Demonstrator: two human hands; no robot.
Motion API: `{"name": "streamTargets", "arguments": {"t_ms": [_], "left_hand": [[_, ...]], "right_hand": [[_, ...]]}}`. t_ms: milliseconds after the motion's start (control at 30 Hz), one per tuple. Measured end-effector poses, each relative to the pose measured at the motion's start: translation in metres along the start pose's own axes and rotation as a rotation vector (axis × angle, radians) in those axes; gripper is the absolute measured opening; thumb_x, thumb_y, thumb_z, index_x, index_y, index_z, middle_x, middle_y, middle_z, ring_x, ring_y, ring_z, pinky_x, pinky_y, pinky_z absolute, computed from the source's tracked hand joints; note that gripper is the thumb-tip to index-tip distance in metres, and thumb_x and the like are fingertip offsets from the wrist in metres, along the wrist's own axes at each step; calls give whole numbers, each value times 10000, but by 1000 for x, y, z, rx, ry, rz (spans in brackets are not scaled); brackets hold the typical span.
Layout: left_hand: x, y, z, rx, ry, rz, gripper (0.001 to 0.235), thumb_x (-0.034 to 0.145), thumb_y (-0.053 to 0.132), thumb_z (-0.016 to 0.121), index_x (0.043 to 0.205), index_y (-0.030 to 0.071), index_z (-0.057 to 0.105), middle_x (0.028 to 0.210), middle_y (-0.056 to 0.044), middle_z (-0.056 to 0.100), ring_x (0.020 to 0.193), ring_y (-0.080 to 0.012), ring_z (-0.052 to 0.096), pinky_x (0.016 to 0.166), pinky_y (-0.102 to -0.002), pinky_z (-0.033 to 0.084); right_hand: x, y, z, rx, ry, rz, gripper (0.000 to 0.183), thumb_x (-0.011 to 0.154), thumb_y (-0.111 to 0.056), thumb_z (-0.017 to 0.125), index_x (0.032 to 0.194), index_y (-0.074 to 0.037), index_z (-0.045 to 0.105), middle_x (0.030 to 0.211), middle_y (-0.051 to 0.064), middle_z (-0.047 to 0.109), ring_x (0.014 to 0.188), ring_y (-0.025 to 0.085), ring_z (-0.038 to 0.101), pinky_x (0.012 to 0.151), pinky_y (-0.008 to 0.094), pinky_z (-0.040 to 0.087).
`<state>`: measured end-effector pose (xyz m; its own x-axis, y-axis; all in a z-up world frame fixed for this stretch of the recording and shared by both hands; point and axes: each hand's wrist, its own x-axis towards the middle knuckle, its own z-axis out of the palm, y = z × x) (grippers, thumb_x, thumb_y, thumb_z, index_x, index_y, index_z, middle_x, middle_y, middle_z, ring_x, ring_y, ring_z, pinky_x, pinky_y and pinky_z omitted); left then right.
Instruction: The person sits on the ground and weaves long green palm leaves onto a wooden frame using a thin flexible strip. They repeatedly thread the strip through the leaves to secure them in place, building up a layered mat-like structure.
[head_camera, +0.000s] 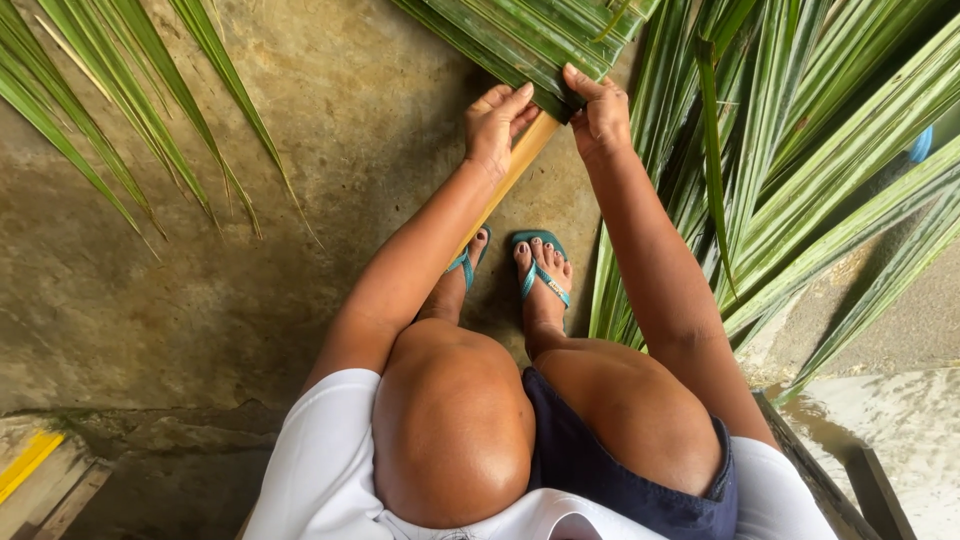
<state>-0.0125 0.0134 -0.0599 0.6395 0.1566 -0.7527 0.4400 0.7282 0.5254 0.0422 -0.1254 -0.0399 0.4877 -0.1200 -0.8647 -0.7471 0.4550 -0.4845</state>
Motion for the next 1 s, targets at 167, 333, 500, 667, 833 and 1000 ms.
{"name": "streamTargets", "arguments": {"t_ms": [167,333,500,667,833,1000], "left_hand": [[-2,4,6,-23,125,18,183,796,32,825,735,58,654,794,-104,722,692,-208,697,712,-327,667],[-4,1,4,33,121,52,230,784,59,830,699,84,617,725,-81,700,646,-175,672,655,-297,636],[0,-5,-3,81,72,95,218,795,83,823,708,91,624,698,-53,683,629,-151,662,638,-275,610],[-7,6,-2,243,54,95,223,816,151,807,752,94,601,724,-121,739,543,-124,620,588,-275,546],[3,18,-6,374,-43,123,190,839,82,773,776,40,598,708,-160,735,600,-197,716,598,-304,623],[1,34,3,426,-116,62,275,750,212,870,839,89,640,786,-66,726,735,-186,711,703,-323,613]], "right_hand": [[0,2,4,22,32,-32,395,716,-69,899,1017,-22,647,919,86,729,852,233,695,667,352,549],[-8,3,2,20,3,-61,299,748,-78,884,968,-28,687,915,89,759,815,224,719,648,343,582],[-4,3,-1,-14,-30,-74,241,783,-109,888,898,-92,676,863,53,761,753,183,707,587,309,527],[-3,-1,-4,-78,-76,-71,184,800,-154,881,883,-114,721,887,37,780,820,180,711,644,319,538],[-10,-15,-4,-185,-153,-47,175,835,-159,864,884,-102,706,860,23,758,776,150,710,569,257,539],[-8,-22,-3,-203,-204,-35,176,850,-116,865,822,-66,698,793,54,742,668,158,696,490,224,533]]}}
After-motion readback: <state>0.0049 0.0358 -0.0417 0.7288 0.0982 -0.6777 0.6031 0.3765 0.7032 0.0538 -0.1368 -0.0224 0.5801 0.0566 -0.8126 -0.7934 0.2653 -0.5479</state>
